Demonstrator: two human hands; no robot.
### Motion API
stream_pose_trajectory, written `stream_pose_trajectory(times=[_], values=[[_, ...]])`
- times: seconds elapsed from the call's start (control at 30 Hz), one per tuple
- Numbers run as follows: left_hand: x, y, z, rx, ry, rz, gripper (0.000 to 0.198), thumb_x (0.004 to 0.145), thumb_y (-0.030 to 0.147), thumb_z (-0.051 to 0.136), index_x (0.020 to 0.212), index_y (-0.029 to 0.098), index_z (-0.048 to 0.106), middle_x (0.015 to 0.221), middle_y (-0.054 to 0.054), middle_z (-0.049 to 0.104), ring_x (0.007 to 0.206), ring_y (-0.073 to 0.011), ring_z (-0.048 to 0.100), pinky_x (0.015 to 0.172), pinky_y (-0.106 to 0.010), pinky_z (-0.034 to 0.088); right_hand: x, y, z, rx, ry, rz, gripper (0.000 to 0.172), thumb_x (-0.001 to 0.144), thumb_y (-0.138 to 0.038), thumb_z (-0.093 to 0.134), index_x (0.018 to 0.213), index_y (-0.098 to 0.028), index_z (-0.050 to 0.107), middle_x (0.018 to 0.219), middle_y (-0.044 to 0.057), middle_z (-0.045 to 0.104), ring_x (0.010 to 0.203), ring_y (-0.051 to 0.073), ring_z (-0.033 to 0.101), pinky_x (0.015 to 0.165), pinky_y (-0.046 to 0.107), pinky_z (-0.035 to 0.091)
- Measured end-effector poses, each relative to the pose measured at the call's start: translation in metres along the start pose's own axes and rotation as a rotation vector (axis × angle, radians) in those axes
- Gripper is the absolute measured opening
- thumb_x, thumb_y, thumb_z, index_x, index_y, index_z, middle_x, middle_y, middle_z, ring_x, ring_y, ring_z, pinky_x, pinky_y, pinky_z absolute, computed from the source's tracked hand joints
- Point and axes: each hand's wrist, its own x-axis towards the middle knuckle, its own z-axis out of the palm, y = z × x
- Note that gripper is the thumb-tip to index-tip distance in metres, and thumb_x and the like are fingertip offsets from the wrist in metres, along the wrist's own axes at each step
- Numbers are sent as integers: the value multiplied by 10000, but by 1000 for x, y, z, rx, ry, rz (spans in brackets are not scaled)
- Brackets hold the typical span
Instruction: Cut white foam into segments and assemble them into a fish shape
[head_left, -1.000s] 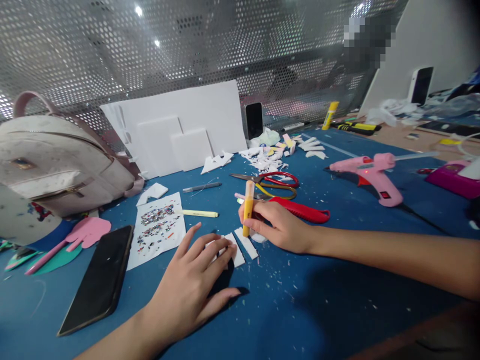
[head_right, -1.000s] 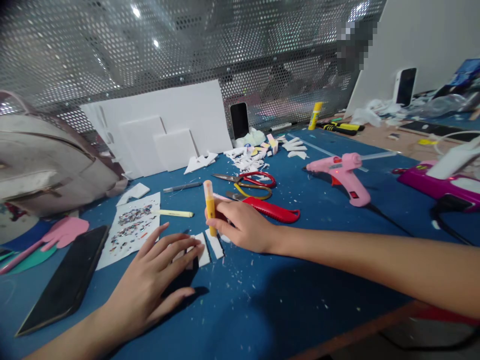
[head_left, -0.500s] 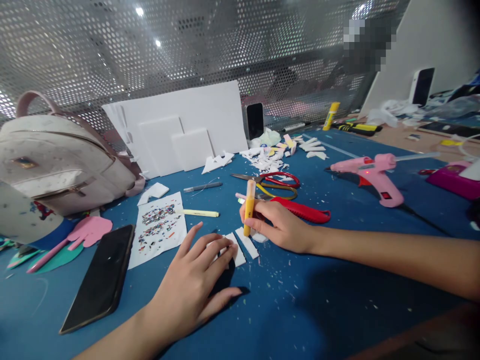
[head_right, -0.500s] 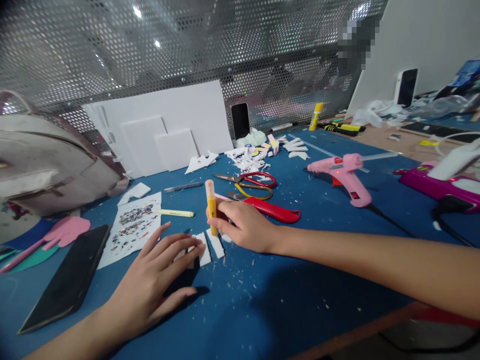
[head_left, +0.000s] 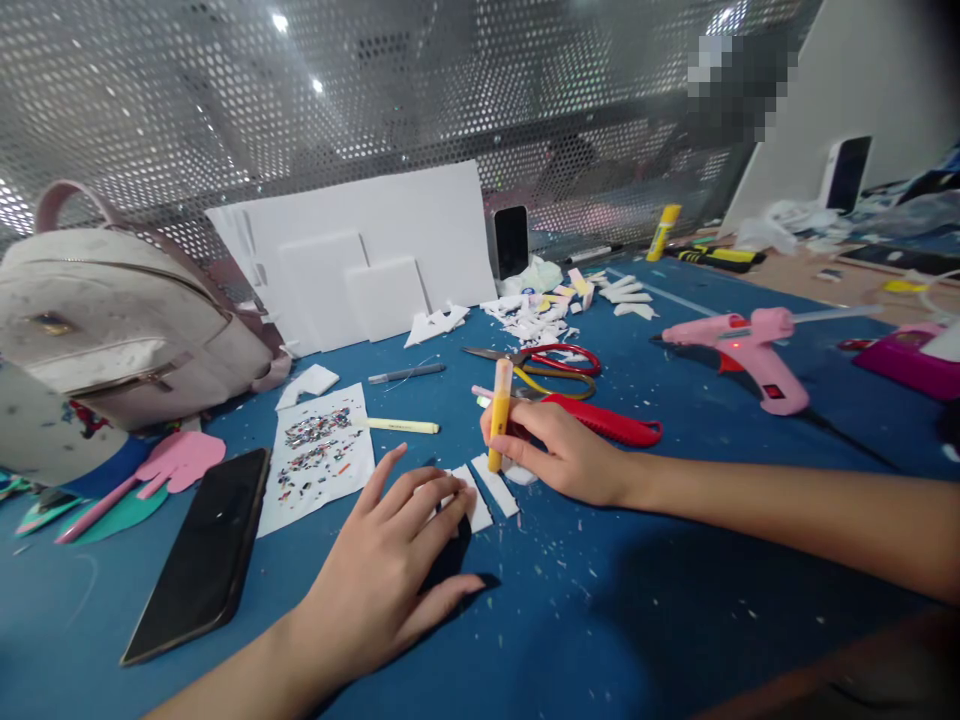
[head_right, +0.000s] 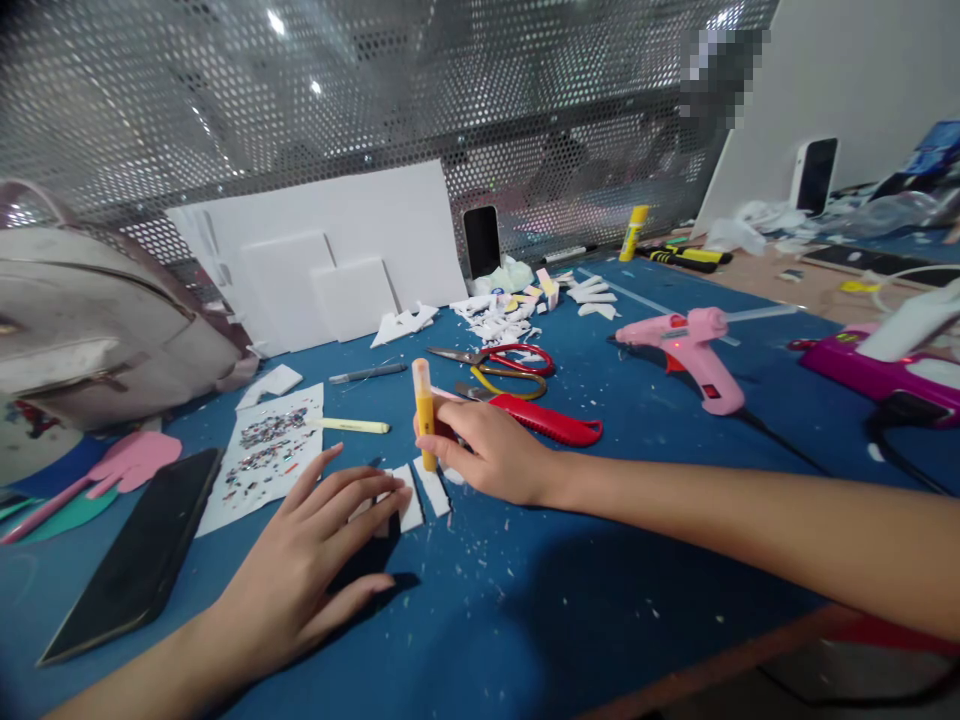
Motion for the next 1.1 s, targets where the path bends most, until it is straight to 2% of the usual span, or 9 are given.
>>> stream_pose_trajectory(times=[0.37,0.63,0.87,1.1], values=[[-3,0,1,14,-11,13,550,952,523,560,1345,139,531,1242,-76,645,1235,-249,534,1222,-498,89,2,-1,0,3,11,-7,232,1010,-360,477,972,-149,565,835,23,580,699,138,540,646,277,414],[-2,1,0,-3,15,6,512,962,496,554,1324,135,547,1245,-67,650,1241,-241,535,1229,-482,69,1,-2,1,0,3,-5,247,1015,-377,475,974,-150,564,837,30,585,705,143,546,645,277,414],[-3,1,0,-16,-21,-14,500,953,492,570,1318,151,545,1284,-65,638,1248,-250,533,1225,-504,79,2,-1,0,-6,4,-4,241,1015,-372,479,981,-150,566,831,30,588,706,146,549,643,277,414],[-1,1,0,-24,21,-6,463,952,471,582,1292,158,556,1259,-61,652,1225,-237,550,1230,-487,84,2,0,0,-7,8,-10,237,1018,-369,480,980,-153,568,824,26,590,702,143,548,639,272,412]])
